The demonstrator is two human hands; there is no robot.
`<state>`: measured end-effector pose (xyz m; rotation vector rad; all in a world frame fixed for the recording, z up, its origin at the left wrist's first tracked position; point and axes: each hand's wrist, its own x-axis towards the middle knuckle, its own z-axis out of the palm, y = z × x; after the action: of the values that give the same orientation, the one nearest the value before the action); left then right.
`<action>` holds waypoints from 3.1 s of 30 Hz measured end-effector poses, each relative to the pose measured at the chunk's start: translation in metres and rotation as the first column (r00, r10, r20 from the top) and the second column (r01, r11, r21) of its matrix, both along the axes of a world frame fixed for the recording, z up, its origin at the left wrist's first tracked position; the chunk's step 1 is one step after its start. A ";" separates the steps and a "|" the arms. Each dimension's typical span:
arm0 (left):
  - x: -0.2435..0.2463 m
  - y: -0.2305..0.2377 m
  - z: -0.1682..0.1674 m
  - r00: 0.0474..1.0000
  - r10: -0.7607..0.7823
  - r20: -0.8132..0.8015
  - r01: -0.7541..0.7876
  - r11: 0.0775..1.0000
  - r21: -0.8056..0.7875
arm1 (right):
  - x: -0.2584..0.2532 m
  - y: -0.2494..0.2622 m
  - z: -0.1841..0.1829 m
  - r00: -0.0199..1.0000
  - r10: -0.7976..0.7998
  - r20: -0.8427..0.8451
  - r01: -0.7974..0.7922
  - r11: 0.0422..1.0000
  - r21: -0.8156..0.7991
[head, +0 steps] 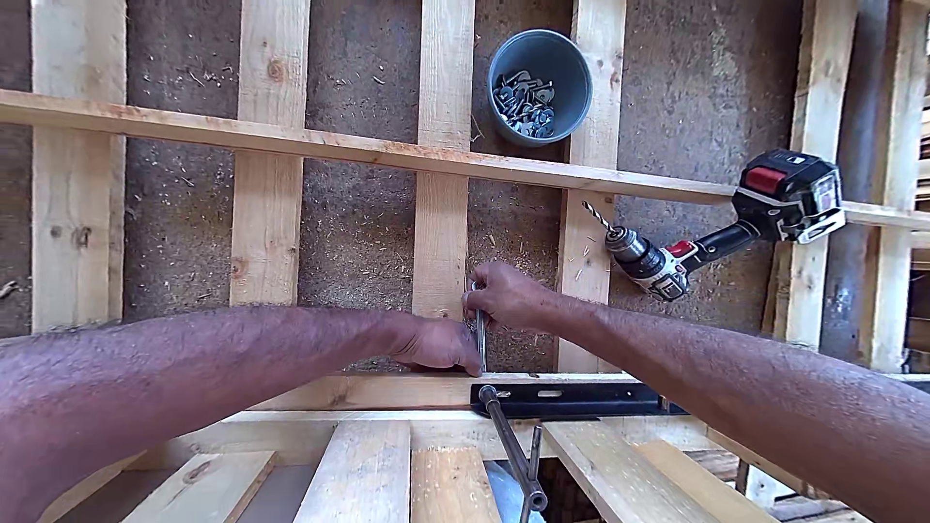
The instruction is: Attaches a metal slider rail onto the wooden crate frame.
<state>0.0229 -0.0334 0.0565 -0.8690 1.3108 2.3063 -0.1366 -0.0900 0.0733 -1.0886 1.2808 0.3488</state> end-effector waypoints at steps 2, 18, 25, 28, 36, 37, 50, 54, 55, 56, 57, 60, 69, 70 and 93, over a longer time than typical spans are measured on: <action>0.000 -0.008 0.017 0.985 -0.147 0.088 0.162 0.967 -0.198 | -0.002 -0.001 -0.001 1.000 0.026 0.006 -0.026 0.999 0.026; 0.010 0.008 0.278 0.748 0.096 0.656 0.481 0.602 -0.637 | -0.004 -0.044 0.016 0.857 0.494 0.145 -0.498 0.867 -0.014; -0.026 0.029 0.270 0.618 0.045 0.785 0.467 0.782 -0.413 | 0.000 -0.054 0.019 0.433 0.897 0.086 -0.790 0.423 -0.443; -0.054 0.022 0.265 0.614 0.024 0.789 0.460 0.802 -0.382 | -0.004 -0.046 0.016 0.212 0.976 0.050 -0.771 0.199 -0.605; -0.058 0.017 0.223 0.687 -0.101 0.720 0.396 0.882 -0.254 | -0.023 -0.018 -0.011 -0.015 0.962 -0.272 -0.393 -0.256 -0.883; -0.056 0.018 0.221 0.697 -0.102 0.709 0.365 0.903 -0.228 | -0.028 -0.011 -0.016 0.008 0.967 -0.256 -0.416 -0.230 -0.880; -0.061 0.014 0.215 0.707 -0.224 0.671 0.351 0.934 -0.059 | -0.074 -0.023 -0.023 0.408 0.913 0.010 -0.602 0.277 -0.749; -0.054 0.017 0.211 0.747 -0.189 0.637 0.283 0.958 -0.048 | -0.072 -0.016 -0.027 0.453 0.890 0.059 -0.583 0.345 -0.735; -0.052 0.018 0.210 0.757 -0.171 0.631 0.259 0.965 -0.049 | -0.072 -0.013 -0.026 0.471 0.880 0.065 -0.585 0.366 -0.724; -0.052 0.018 0.210 0.762 -0.159 0.628 0.243 0.969 -0.049 | -0.073 -0.010 -0.025 0.489 0.869 0.072 -0.587 0.389 -0.710; -0.053 0.018 0.210 0.761 -0.154 0.631 0.237 0.970 -0.049 | -0.073 -0.008 -0.024 0.507 0.858 0.080 -0.594 0.415 -0.689; -0.057 0.018 0.211 0.735 -0.139 0.663 0.239 0.969 -0.063 | -0.078 -0.003 -0.024 0.543 0.834 0.099 -0.587 0.461 -0.665; -0.069 0.020 0.208 0.619 -0.163 0.768 0.390 0.913 -0.120 | -0.074 -0.006 -0.025 0.438 0.897 -0.061 -0.433 0.151 -0.889; -0.070 0.022 0.207 0.607 -0.185 0.773 0.424 0.898 -0.119 | -0.074 -0.005 -0.026 0.426 0.902 -0.072 -0.412 0.123 -0.903; -0.070 0.033 0.202 0.567 -0.277 0.776 0.545 0.832 -0.101 | -0.067 -0.001 -0.017 0.361 0.923 -0.134 -0.556 0.098 -0.825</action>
<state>-0.0475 -0.0003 0.2585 -1.2508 1.3197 1.1375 -0.2035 -0.0913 0.0559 -2.5037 0.1928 0.2843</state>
